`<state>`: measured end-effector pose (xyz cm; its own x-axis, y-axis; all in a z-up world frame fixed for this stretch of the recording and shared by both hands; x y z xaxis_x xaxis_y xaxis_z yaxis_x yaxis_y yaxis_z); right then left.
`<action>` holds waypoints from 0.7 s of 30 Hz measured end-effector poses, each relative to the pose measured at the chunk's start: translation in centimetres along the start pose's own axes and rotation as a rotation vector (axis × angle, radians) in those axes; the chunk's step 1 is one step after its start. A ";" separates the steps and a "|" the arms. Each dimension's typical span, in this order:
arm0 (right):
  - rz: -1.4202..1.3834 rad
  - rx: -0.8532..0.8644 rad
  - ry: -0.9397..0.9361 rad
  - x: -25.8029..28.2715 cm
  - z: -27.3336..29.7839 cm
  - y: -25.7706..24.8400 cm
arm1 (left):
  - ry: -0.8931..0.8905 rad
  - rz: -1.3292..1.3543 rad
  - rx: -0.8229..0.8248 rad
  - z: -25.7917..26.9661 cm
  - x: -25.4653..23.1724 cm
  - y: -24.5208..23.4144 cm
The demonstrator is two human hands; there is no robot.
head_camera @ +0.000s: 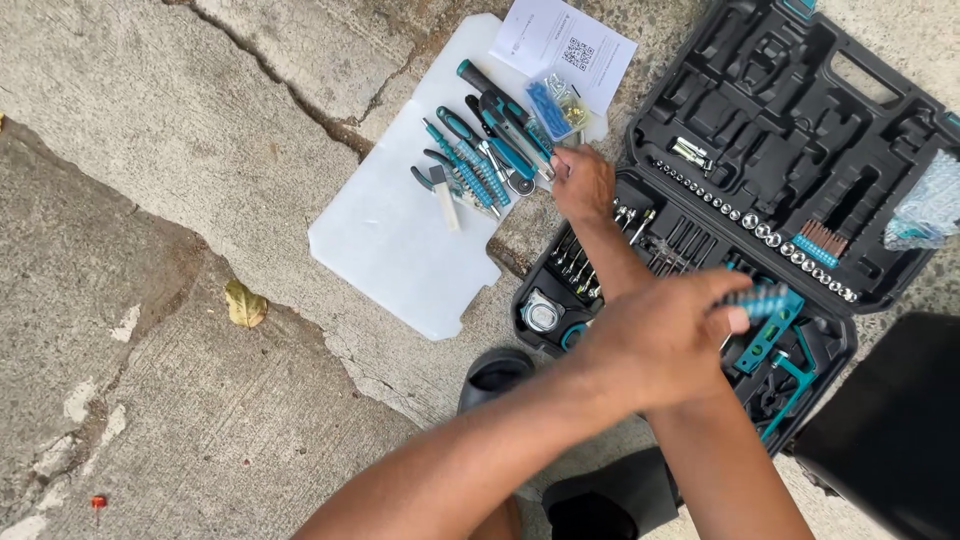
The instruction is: Organize screwdriver bits, sockets, and hardware into a tool kit case.
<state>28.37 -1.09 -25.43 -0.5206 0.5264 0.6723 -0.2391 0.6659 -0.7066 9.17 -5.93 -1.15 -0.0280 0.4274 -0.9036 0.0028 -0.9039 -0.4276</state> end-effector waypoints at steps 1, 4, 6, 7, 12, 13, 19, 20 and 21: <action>0.005 0.000 -0.002 -0.2 0.5 -0.1 | 0.004 0.004 -0.002 -0.7 1.0 0.0; -0.088 -0.043 0.079 -1.4 1.7 -1.0 | -0.096 0.502 0.021 -2.4 5.3 -0.7; -0.917 -0.006 0.192 -3.1 3.4 -1.3 | -0.090 0.754 -0.169 -2.7 9.7 -3.2; -0.907 -0.010 0.186 -1.9 4.0 -2.4 | -0.080 0.760 -0.166 -3.0 11.9 -3.5; -0.856 -0.084 0.280 5.0 8.9 -6.1 | -0.488 0.983 -0.591 -0.5 24.1 -4.0; -0.861 -0.079 0.275 6.2 9.9 -6.2 | -0.485 0.980 -0.599 -0.1 24.5 -3.1; -0.454 -0.131 0.104 11.4 14.8 -5.4 | -0.362 1.290 -0.613 1.5 27.9 2.0; -0.413 -0.116 0.043 12.4 15.1 -5.2 | -0.326 1.339 -0.614 1.5 28.1 2.0; -0.376 -0.096 -0.026 13.6 15.2 -4.8 | -0.283 1.386 -0.625 1.4 28.4 1.6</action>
<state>9.99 -5.12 -16.25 -0.4319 0.2230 0.8739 -0.3404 0.8570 -0.3869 6.94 4.68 -27.43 0.1679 -0.7940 -0.5843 0.5868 -0.3958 0.7064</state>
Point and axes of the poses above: each hand's wrist, its own z-axis away from the middle knuckle, its own y-axis out of the palm, x = y × z, the point moved 6 cm from there along -z, towards the middle knuckle, and after that the axes turned 12 degrees about -z, right-handed, at the moved point
